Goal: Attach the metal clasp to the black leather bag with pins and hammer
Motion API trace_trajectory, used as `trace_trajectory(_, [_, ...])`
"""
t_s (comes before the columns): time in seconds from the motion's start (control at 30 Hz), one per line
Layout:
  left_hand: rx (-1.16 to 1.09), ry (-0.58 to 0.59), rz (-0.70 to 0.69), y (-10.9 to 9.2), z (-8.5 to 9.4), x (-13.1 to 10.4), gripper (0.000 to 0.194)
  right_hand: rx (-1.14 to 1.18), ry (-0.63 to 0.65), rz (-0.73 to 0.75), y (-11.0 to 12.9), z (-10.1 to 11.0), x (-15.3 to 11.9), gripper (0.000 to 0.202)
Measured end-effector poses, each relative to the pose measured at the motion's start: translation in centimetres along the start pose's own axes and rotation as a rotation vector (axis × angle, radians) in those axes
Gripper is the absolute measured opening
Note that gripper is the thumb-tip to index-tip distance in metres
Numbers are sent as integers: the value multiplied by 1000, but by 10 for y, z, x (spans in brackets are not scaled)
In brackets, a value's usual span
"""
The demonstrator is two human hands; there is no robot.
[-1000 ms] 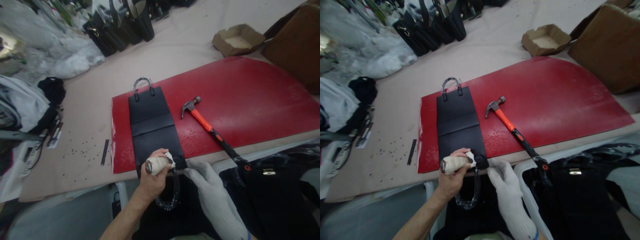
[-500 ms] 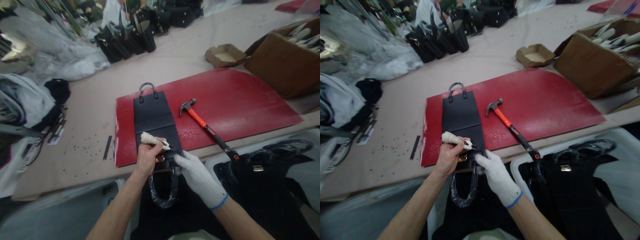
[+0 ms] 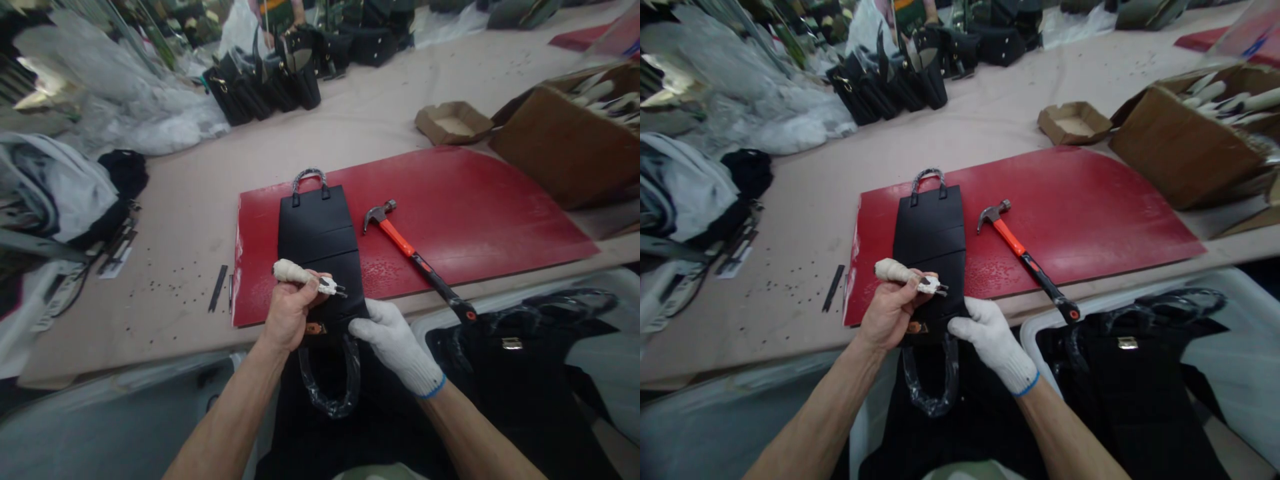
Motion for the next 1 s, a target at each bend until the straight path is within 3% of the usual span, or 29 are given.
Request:
trace_trajectory(0.23, [-15,61,-67,1,5,1,37,31,-102,-69,1,-2,2,27])
trace_trajectory(0.4, [97,174,-206,-1,7,-1,29,70,-120,-79,0,-6,4,20])
trace_trajectory(0.57, [236,249,-247,4,16,-2,24,61,-119,-57,-1,-8,5,20])
trace_trajectory(1.0, [290,254,-239,8,19,-1,26,49,-146,-76,0,-3,9,25])
Point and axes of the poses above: each hand's wrist, its own x-axis towards the middle knuckle, its own z-axis out of the back of the hand, y = z × x, the point moved 5 cm from there along x, towards the middle knuckle, and after that the axes turned 4 degrees about -x, right-handed, at the moved point
